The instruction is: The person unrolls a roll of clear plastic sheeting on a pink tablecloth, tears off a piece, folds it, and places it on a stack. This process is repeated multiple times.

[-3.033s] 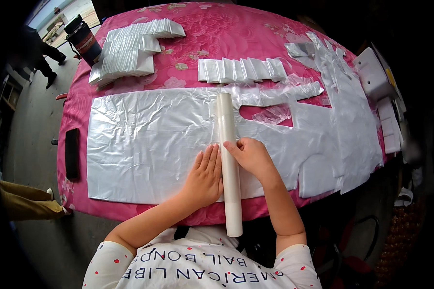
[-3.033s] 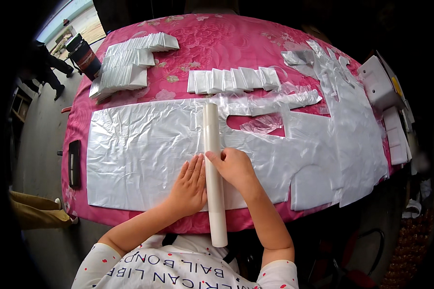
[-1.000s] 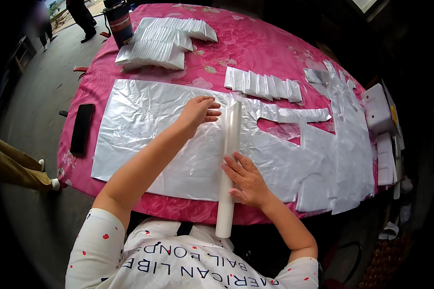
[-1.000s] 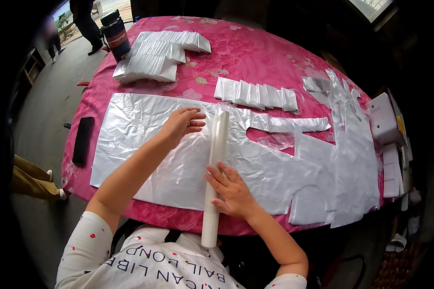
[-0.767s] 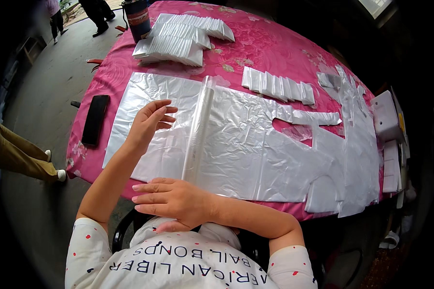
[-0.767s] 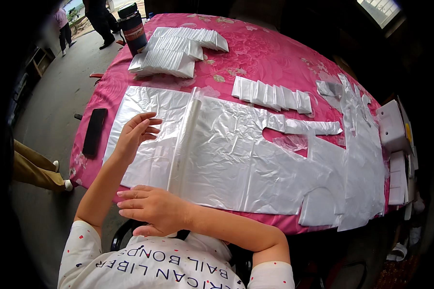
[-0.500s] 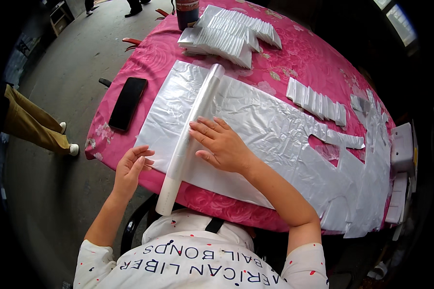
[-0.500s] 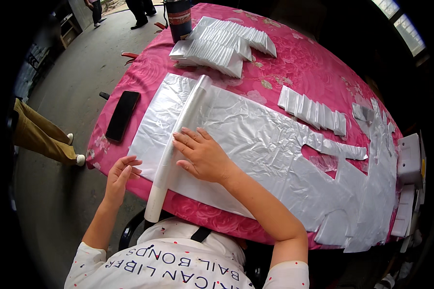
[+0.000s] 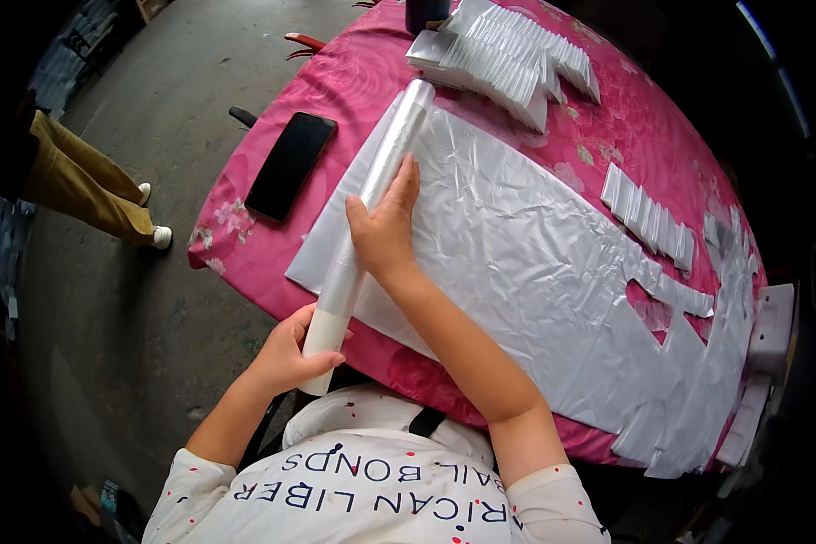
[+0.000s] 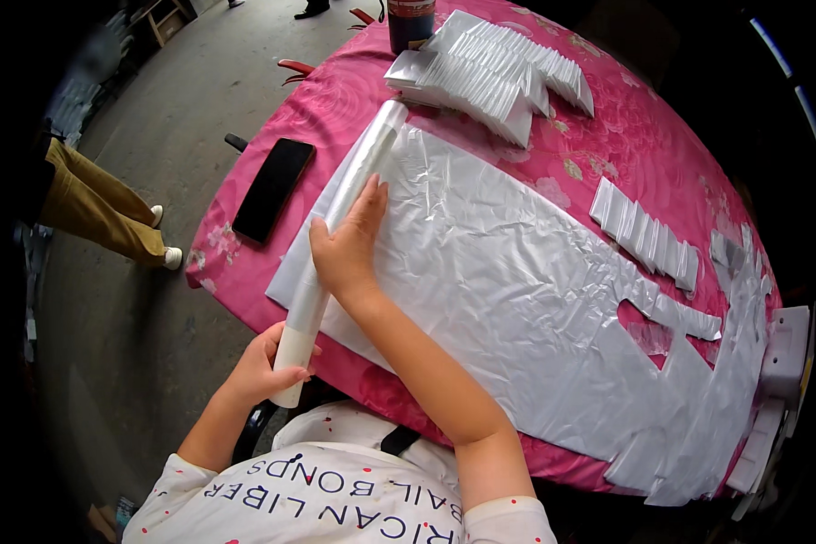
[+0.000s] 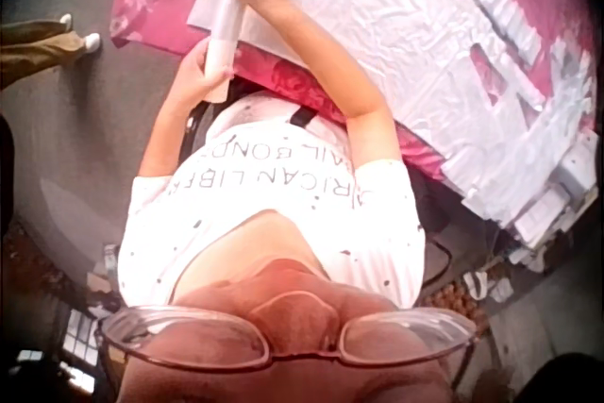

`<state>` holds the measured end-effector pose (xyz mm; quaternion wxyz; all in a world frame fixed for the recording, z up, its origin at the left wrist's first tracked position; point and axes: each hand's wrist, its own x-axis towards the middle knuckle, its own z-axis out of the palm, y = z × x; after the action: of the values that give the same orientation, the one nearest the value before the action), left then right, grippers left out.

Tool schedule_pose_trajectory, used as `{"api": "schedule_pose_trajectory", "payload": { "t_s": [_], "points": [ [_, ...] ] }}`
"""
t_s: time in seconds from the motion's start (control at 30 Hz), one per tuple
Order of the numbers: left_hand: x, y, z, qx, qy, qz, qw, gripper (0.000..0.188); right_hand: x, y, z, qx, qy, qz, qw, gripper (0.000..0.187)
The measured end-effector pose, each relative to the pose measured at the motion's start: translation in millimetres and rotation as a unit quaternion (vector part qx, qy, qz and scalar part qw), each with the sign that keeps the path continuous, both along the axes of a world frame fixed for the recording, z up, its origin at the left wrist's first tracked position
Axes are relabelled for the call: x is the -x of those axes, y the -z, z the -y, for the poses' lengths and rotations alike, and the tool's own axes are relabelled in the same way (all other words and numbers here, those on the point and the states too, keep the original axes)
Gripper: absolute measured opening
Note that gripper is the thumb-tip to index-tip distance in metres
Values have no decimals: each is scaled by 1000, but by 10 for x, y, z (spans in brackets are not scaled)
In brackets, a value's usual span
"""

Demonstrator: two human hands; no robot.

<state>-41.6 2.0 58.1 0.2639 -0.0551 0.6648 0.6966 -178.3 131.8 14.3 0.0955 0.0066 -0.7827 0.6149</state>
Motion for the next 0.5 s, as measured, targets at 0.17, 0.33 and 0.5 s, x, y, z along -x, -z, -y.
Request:
{"api": "schedule_pose_trajectory", "payload": {
  "t_s": [0.17,0.33,0.5],
  "points": [
    [-51,145,-163,-515,112,193,828,84,-136,-579,-478,595,-174,183,763,63],
    [232,27,-386,-261,149,186,936,85,-331,-746,-907,497,-58,128,856,52],
    [187,147,-729,-30,67,-8,997,61,-629,-617,-951,395,10,98,913,54]
  ]
}}
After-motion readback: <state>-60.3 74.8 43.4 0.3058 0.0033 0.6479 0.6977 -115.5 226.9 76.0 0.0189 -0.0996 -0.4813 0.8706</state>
